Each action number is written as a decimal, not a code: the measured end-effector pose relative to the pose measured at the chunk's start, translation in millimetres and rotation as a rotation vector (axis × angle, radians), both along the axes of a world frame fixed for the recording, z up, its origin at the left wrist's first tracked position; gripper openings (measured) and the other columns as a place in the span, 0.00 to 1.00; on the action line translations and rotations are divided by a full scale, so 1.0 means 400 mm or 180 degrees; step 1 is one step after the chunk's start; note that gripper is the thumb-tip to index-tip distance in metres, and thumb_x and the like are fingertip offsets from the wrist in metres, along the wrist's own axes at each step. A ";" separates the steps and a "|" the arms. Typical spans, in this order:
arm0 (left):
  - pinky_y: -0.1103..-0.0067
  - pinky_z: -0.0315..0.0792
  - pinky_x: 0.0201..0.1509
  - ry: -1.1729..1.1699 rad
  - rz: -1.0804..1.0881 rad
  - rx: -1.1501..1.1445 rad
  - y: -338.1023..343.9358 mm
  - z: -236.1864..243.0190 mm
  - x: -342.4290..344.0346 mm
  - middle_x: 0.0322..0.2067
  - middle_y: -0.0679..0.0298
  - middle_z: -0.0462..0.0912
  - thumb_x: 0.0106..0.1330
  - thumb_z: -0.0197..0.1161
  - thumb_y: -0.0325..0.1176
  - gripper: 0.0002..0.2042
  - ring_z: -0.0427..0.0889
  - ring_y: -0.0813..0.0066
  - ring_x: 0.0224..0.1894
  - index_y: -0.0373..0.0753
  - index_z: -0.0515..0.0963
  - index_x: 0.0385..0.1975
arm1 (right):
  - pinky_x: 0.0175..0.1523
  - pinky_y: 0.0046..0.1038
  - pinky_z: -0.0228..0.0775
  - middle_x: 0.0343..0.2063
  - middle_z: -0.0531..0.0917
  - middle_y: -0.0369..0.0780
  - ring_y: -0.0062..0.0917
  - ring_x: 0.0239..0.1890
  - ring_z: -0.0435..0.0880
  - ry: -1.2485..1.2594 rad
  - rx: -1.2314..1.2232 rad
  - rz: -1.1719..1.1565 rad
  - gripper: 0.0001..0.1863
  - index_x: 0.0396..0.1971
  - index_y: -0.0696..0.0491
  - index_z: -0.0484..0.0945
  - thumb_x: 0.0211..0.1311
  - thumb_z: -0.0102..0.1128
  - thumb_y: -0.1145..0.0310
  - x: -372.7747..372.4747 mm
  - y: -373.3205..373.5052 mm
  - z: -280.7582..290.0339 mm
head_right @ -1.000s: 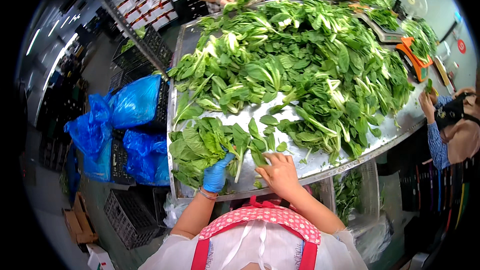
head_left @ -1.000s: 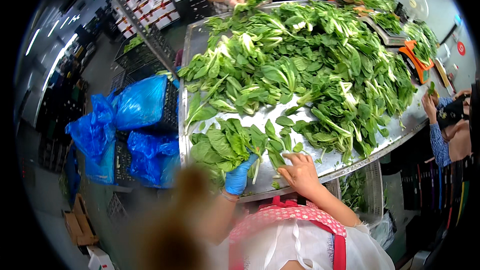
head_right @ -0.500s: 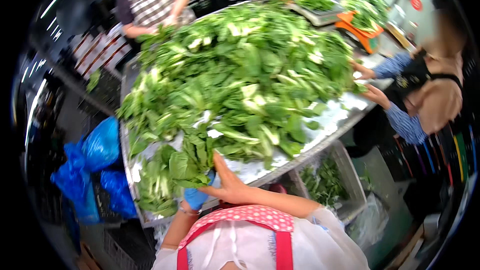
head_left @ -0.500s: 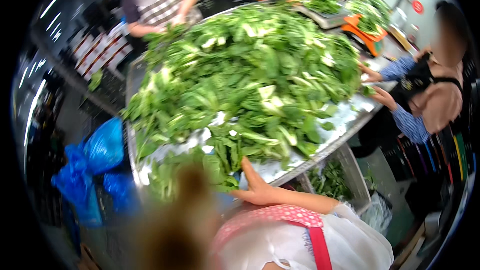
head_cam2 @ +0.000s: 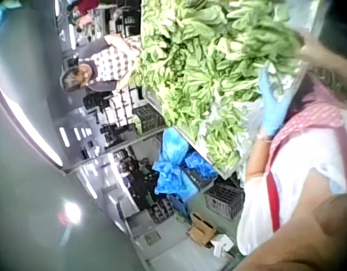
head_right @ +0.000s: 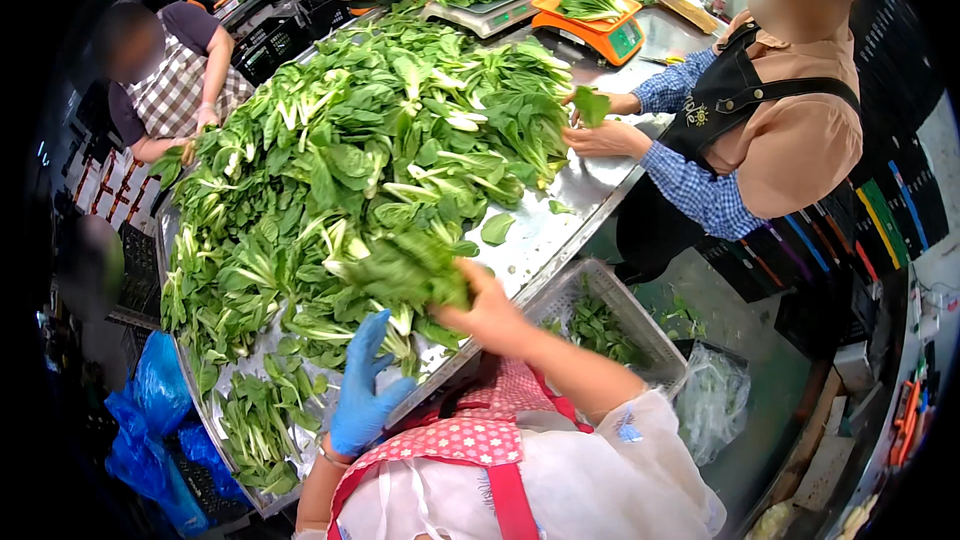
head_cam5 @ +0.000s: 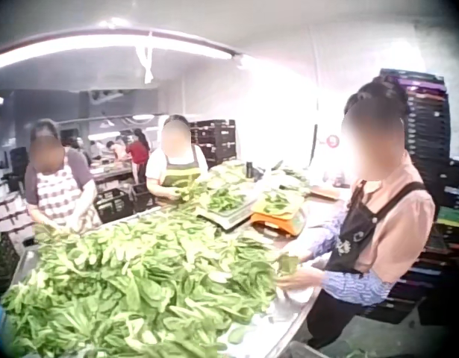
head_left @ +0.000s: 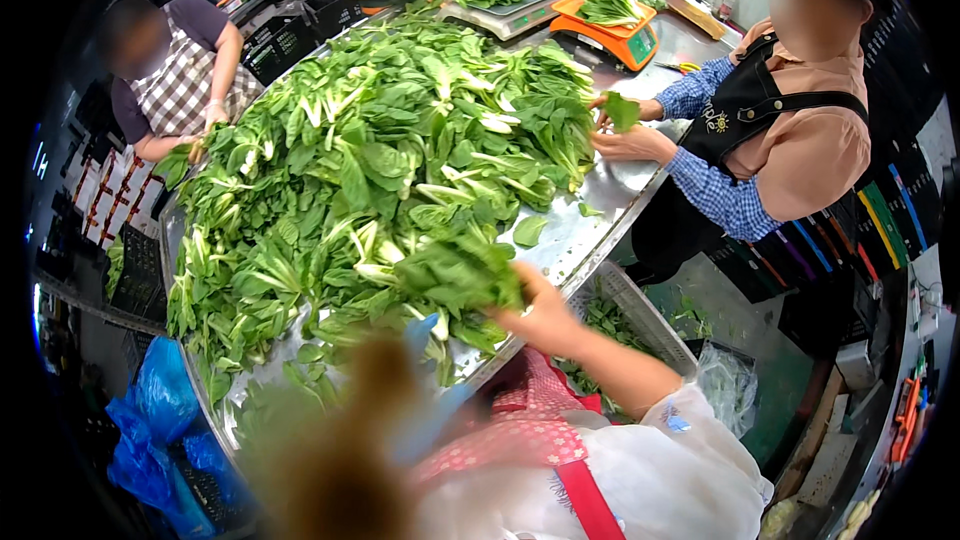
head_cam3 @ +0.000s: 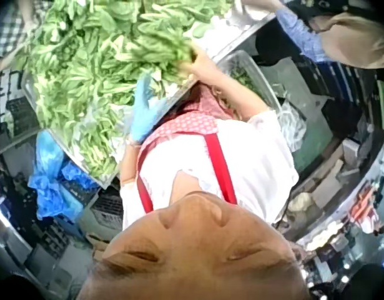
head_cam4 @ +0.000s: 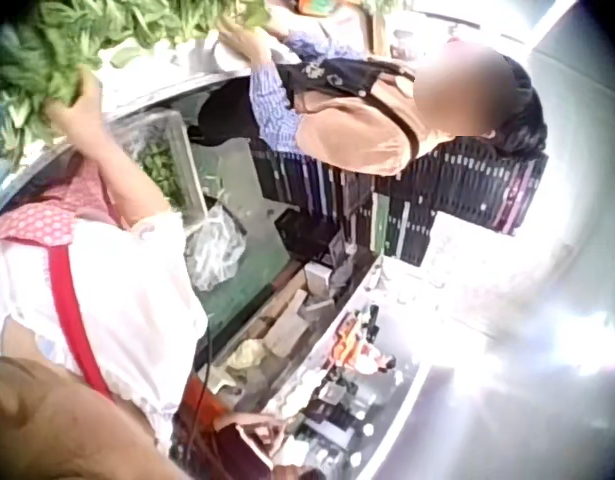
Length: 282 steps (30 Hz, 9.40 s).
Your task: The person picks up bunches of leafy green vegetables from a pile on a metal table and trims the stems by hand before setting them aside.
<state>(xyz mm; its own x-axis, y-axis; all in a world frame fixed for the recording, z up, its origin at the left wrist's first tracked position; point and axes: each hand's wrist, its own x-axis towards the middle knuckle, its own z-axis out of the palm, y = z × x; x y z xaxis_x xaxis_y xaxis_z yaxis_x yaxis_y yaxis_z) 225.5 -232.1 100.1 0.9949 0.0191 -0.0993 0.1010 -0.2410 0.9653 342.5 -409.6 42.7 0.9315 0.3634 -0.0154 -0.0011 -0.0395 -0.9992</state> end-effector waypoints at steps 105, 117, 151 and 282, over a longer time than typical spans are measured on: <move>0.67 0.50 0.66 -0.1247 0.1338 -0.0787 0.293 -0.262 -0.244 0.60 0.54 0.63 0.58 0.60 0.39 0.28 0.59 0.59 0.63 0.32 0.65 0.57 | 0.69 0.33 0.40 0.64 0.47 0.56 0.43 0.68 0.46 -0.0034 0.0939 0.0074 0.51 0.64 0.63 0.40 0.47 0.64 0.62 -0.388 0.635 -0.071; 0.70 0.52 0.66 -0.0874 -0.1774 -0.0213 0.064 -0.064 -0.051 0.58 0.55 0.67 0.52 0.65 0.33 0.29 0.60 0.60 0.63 0.35 0.66 0.56 | 0.56 0.30 0.62 0.50 0.70 0.44 0.30 0.50 0.72 -0.0767 -0.1148 -0.2509 0.32 0.55 0.57 0.57 0.51 0.62 0.78 -0.434 -0.231 -0.225; 0.59 0.55 0.58 -0.0878 -0.0322 0.3749 0.347 -0.332 -0.182 0.52 0.63 0.70 0.44 0.64 0.34 0.25 0.66 0.60 0.56 0.49 0.70 0.46 | 0.45 0.37 0.69 0.36 0.78 0.51 0.44 0.39 0.77 -0.1091 -0.1855 -0.0088 0.20 0.45 0.59 0.70 0.51 0.57 0.70 0.117 0.161 -0.174; 0.60 0.53 0.64 -0.0823 -0.0798 0.3935 0.631 -0.117 -0.151 0.56 0.52 0.65 0.50 0.67 0.39 0.38 0.62 0.54 0.60 0.48 0.58 0.63 | 0.32 0.28 0.70 0.21 0.81 0.39 0.27 0.24 0.80 -0.1025 -0.2370 0.0002 0.17 0.32 0.56 0.78 0.54 0.63 0.57 -0.164 0.358 -0.083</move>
<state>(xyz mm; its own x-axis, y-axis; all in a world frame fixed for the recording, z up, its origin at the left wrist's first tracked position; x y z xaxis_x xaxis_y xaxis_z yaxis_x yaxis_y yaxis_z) 165.1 20.2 53.3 0.9722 -0.2295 0.0455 -0.2324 -0.9699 0.0731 277.0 -266.2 9.4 0.9313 0.3638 0.0154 0.2821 -0.6941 -0.6622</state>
